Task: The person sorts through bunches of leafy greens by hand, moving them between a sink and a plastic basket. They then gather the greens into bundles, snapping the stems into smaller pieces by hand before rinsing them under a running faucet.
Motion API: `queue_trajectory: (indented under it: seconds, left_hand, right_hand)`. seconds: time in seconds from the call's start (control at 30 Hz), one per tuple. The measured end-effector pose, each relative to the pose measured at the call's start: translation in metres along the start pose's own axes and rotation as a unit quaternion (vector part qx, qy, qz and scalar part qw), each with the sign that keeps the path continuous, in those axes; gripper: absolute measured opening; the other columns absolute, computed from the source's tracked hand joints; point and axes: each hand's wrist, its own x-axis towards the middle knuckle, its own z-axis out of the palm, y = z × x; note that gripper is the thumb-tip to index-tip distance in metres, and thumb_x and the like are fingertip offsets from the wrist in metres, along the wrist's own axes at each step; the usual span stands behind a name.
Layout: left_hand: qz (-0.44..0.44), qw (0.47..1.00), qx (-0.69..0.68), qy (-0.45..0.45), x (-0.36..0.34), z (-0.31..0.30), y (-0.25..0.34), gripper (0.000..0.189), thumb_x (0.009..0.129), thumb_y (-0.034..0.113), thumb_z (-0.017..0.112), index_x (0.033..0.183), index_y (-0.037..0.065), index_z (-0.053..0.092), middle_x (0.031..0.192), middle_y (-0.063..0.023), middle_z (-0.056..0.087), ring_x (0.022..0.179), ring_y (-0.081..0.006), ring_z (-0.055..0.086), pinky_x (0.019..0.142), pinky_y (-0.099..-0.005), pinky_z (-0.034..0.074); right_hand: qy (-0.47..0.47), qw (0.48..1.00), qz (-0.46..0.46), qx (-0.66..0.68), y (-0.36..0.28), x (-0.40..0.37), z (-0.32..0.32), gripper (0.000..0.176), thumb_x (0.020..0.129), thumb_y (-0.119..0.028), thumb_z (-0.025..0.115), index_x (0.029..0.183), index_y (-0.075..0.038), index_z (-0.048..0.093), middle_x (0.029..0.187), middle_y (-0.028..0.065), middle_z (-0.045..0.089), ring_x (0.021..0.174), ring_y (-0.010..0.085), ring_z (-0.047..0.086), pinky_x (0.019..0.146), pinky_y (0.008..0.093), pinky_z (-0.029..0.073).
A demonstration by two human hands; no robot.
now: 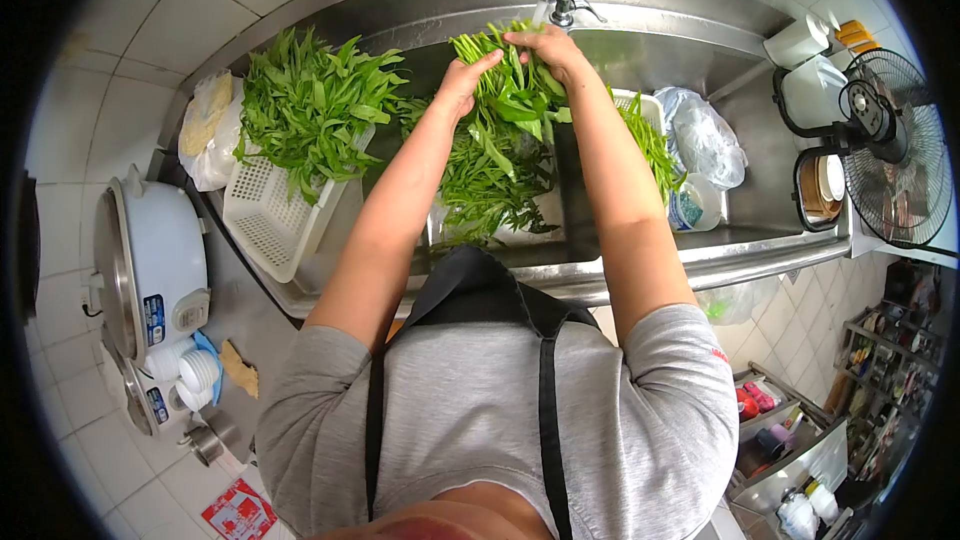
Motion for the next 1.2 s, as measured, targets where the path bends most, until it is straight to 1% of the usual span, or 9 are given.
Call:
queue_trajectory:
  seconds: [0.27, 0.37, 0.57, 0.63, 0.67, 0.77, 0.83, 0.97, 1.2]
  left_hand:
    - [0.079, 0.996, 0.047, 0.008, 0.013, 0.015, -0.002, 0.031, 0.07, 0.023, 0.071, 0.092, 0.004, 0.062, 0.088, -0.0059, 0.062, 0.078, -0.0129, 0.058, 0.07, -0.0274, 0.045]
    - [0.019, 0.992, 0.082, 0.089, 0.004, 0.019, 0.011, 0.027, 0.071, 0.02, 0.069, 0.091, 0.004, 0.063, 0.086, -0.0057, 0.063, 0.076, -0.0128, 0.058, 0.069, -0.0266, 0.044]
    - [0.094, 0.99, 0.034, 0.103, 0.028, -0.007, -0.014, 0.017, 0.072, 0.016, 0.067, 0.083, 0.003, 0.064, 0.082, -0.0038, 0.064, 0.072, -0.0123, 0.058, 0.066, -0.0268, 0.045]
    - [0.127, 0.95, 0.174, 0.225, 0.039, -0.014, -0.021, 0.016, 0.072, 0.016, 0.067, 0.082, 0.003, 0.064, 0.079, -0.0036, 0.064, 0.071, -0.0123, 0.059, 0.065, -0.0273, 0.045]
    - [0.147, 0.927, 0.233, 0.255, 0.035, -0.015, -0.016, 0.025, 0.068, 0.026, 0.069, 0.082, 0.006, 0.065, 0.074, -0.0114, 0.064, 0.07, -0.0229, 0.062, 0.065, -0.0327, 0.046]
    - [0.161, 0.899, 0.309, 0.265, 0.02, -0.015, -0.001, 0.024, 0.068, 0.027, 0.069, 0.081, 0.007, 0.065, 0.075, -0.0122, 0.064, 0.071, -0.0251, 0.062, 0.065, -0.0335, 0.046]
    - [0.141, 0.902, 0.329, 0.242, 0.017, -0.014, 0.005, 0.027, 0.068, 0.025, 0.07, 0.084, 0.005, 0.063, 0.078, -0.0114, 0.064, 0.073, -0.0234, 0.062, 0.067, -0.0331, 0.046]
    - [0.156, 0.954, 0.241, 0.09, 0.03, -0.004, -0.002, 0.044, 0.061, 0.022, 0.077, 0.096, 0.003, 0.057, 0.09, -0.008, 0.062, 0.083, -0.0188, 0.059, 0.075, -0.0309, 0.045]
    - [0.131, 0.97, 0.205, -0.019, 0.025, 0.008, -0.004, 0.036, 0.063, 0.019, 0.076, 0.092, 0.003, 0.061, 0.083, -0.004, 0.064, 0.073, -0.012, 0.059, 0.07, -0.0262, 0.045]
  right_hand:
    - [0.001, 0.998, 0.048, 0.028, -0.014, -0.016, -0.003, 0.024, 0.072, -0.014, 0.067, 0.09, -0.001, 0.058, 0.077, 0.0027, 0.057, 0.06, 0.0096, 0.047, 0.054, 0.0229, 0.042]
    - [-0.041, 0.998, -0.032, 0.035, -0.001, -0.007, -0.009, 0.024, 0.07, -0.012, 0.069, 0.09, -0.001, 0.059, 0.076, 0.002, 0.058, 0.059, 0.0098, 0.049, 0.05, 0.0231, 0.043]
    - [0.075, 0.992, 0.014, 0.096, -0.008, -0.011, -0.016, 0.027, 0.07, -0.011, 0.069, 0.092, -0.001, 0.059, 0.08, 0.0045, 0.06, 0.065, 0.0133, 0.055, 0.056, 0.0281, 0.048]
    - [0.088, 0.995, 0.014, 0.039, -0.013, -0.01, -0.017, 0.029, 0.071, -0.013, 0.069, 0.094, 0.001, 0.059, 0.082, 0.0061, 0.06, 0.07, 0.0149, 0.057, 0.061, 0.0288, 0.049]
    - [0.087, 0.996, 0.003, 0.03, -0.016, -0.011, -0.017, 0.03, 0.071, -0.013, 0.069, 0.095, 0.001, 0.059, 0.083, 0.0067, 0.061, 0.071, 0.0148, 0.057, 0.063, 0.0283, 0.048]
    - [0.046, 0.999, -0.006, 0.029, -0.026, -0.016, -0.015, 0.03, 0.074, -0.016, 0.067, 0.097, 0.001, 0.059, 0.085, 0.0069, 0.062, 0.077, 0.0143, 0.057, 0.071, 0.0276, 0.045]
    - [0.069, 0.981, -0.038, -0.177, -0.025, -0.013, -0.014, 0.027, 0.076, -0.017, 0.065, 0.097, -0.001, 0.06, 0.086, 0.006, 0.063, 0.083, 0.0145, 0.056, 0.078, 0.0283, 0.042]
    - [0.0, 0.995, -0.05, -0.092, -0.01, 0.0, -0.007, 0.03, 0.076, -0.023, 0.066, 0.097, -0.002, 0.062, 0.088, 0.0066, 0.063, 0.085, 0.0158, 0.055, 0.082, 0.029, 0.04]
    - [-0.002, 1.0, -0.007, -0.019, -0.008, -0.009, -0.014, 0.027, 0.077, -0.014, 0.062, 0.1, 0.0, 0.058, 0.089, 0.0056, 0.061, 0.082, 0.0138, 0.056, 0.076, 0.0266, 0.044]
